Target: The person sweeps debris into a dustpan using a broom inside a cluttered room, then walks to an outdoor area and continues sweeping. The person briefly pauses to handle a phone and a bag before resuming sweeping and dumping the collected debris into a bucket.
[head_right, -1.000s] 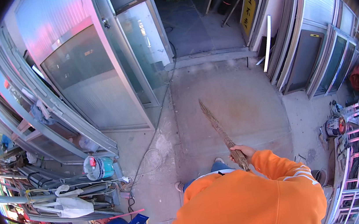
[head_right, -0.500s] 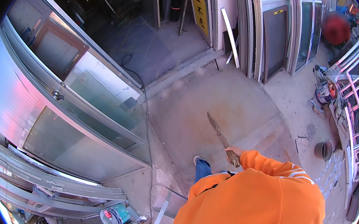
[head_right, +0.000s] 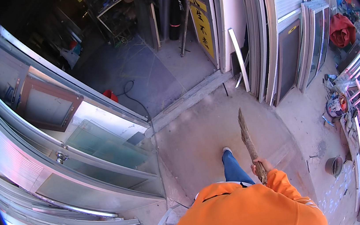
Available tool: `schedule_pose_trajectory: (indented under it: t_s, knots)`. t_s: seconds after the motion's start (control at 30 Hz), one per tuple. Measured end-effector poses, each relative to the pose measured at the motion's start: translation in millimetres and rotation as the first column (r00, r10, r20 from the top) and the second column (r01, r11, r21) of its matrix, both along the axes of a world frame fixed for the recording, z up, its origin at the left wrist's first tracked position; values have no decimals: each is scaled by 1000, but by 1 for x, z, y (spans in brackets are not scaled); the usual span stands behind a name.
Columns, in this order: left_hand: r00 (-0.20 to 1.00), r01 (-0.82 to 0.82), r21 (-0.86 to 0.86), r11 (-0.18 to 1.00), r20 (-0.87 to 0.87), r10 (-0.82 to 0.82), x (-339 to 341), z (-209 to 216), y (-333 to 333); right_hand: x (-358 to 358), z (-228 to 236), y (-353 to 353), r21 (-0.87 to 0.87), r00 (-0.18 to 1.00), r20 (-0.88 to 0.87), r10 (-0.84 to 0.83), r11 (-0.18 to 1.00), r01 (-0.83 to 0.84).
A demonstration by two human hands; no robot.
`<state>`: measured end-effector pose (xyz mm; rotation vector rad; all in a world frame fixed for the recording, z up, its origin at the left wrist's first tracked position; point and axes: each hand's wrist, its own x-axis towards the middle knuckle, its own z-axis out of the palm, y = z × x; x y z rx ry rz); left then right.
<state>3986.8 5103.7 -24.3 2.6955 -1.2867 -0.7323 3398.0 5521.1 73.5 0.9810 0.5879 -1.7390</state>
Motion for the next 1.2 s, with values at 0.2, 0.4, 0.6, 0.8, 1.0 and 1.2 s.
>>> schedule_pose_trajectory:
  t_s: [0.2, 0.4, 0.6, 0.8, 1.0, 1.2]
  knots:
    - [998, -65, -36, 997, 12, 66, -117, 25, 2, -144, 10, -87, 25, 966, -51, 253, 968, -252]
    - [987, -157, -26, 987, 16, 157, -227, 28, -13, -280, 35, -203, 171, 769, -336, 544, 838, -518]
    - [975, -221, -24, 975, 16, 222, -335, 17, -62, -381, 60, -334, 111, 812, -325, 485, 872, -476]
    - [964, -264, 14, 964, -12, 264, -454, 12, -147, -509, 53, -408, -252, 905, 41, 424, 881, -401]
    - [963, -270, 10, 963, -15, 271, -557, 23, -247, -603, 58, -504, -72, 831, -23, 556, 828, -556]
    - [943, -333, 2, 943, -15, 333, -670, 35, -304, -735, 44, -617, 79, 583, -303, 754, 630, -773]
